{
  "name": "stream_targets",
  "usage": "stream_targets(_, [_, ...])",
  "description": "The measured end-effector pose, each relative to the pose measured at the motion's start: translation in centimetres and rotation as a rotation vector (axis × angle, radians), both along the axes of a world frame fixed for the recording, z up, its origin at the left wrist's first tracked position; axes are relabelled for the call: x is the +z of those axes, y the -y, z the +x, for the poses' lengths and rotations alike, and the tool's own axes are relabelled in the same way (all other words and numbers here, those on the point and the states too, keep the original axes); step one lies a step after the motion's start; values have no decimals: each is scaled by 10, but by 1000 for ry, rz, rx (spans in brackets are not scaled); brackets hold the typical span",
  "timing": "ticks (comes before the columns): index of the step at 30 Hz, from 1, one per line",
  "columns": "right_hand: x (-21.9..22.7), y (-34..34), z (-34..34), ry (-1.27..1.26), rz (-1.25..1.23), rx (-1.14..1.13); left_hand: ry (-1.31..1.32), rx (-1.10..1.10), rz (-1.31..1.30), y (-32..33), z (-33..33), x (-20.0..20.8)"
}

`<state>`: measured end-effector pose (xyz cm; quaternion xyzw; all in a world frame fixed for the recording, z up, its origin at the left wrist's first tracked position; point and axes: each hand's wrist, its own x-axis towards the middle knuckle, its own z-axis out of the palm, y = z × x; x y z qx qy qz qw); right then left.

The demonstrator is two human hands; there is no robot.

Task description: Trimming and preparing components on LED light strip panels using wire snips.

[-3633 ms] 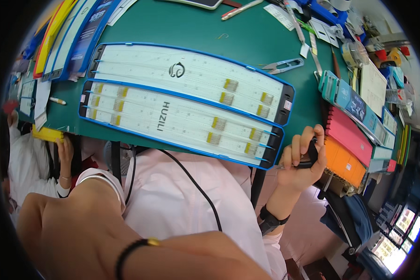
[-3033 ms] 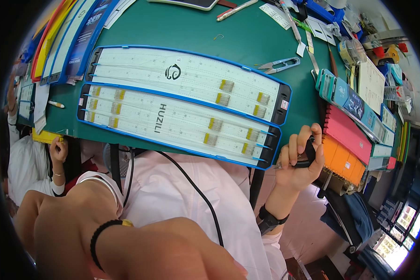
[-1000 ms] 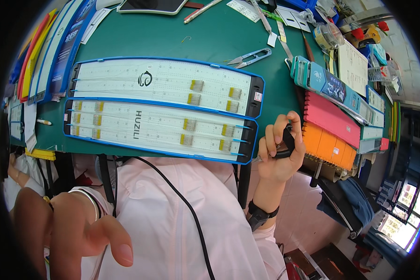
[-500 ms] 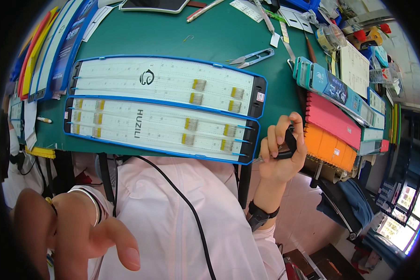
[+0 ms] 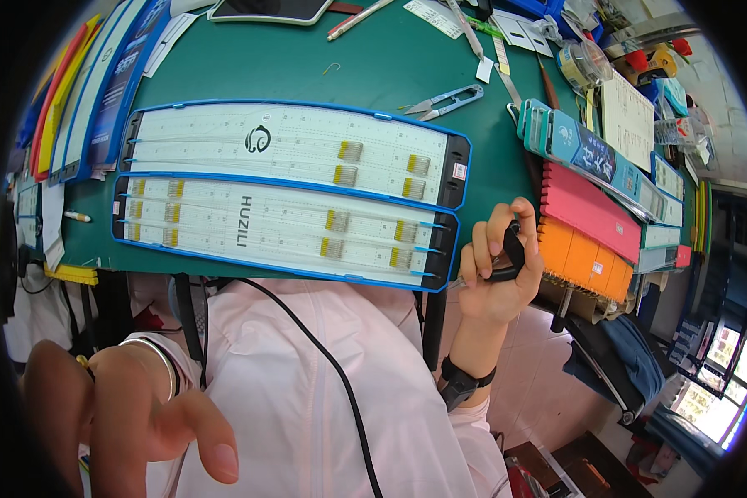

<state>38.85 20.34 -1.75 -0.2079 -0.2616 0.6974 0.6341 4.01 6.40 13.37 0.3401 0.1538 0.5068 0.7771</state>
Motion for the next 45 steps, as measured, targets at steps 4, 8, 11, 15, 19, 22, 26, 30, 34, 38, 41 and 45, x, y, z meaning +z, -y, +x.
stream_targets(4, [0, 2, 0, 5, 3, -21, 6, -104, 54, -1, -10, -4])
stream_targets(8, [-1, 0, -1, -1, -6, -10, -94, 67, -76, -19, 14, 17])
stream_targets(11, [-3, 2, 2, -5, 1, -18, -21, -9, -62, -27, 17, 15])
stream_targets(15, [0, 1, -1, -9, 0, -10, -27, 105, -65, -58, 44, 17])
stream_targets(19, [1, 0, -2, 9, -4, -15, 147, 67, 202, -84, 50, -53])
stream_targets(22, [0, 0, 1, 17, -3, -18, 1, 115, -206, -74, 54, -45])
stream_targets(26, [1, 0, -1, 9, -2, -19, -215, 93, 106, -78, 42, -55])
stream_targets(30, [2, 1, -1, 30, -4, -23, -340, 181, 252, -81, 37, -65])
stream_targets(34, [6, 3, -3, 5, -4, -24, -428, 224, 328, -83, 31, -66])
stream_targets(38, [3, 3, 0, 47, -9, -21, -565, 309, 315, -81, 30, -63])
stream_targets(41, [3, 3, -1, 34, -16, -23, -824, 458, 367, -83, 34, -62])
stream_targets(45, [2, 1, -1, 22, -26, -16, -1077, 512, 480, -95, 33, -66])
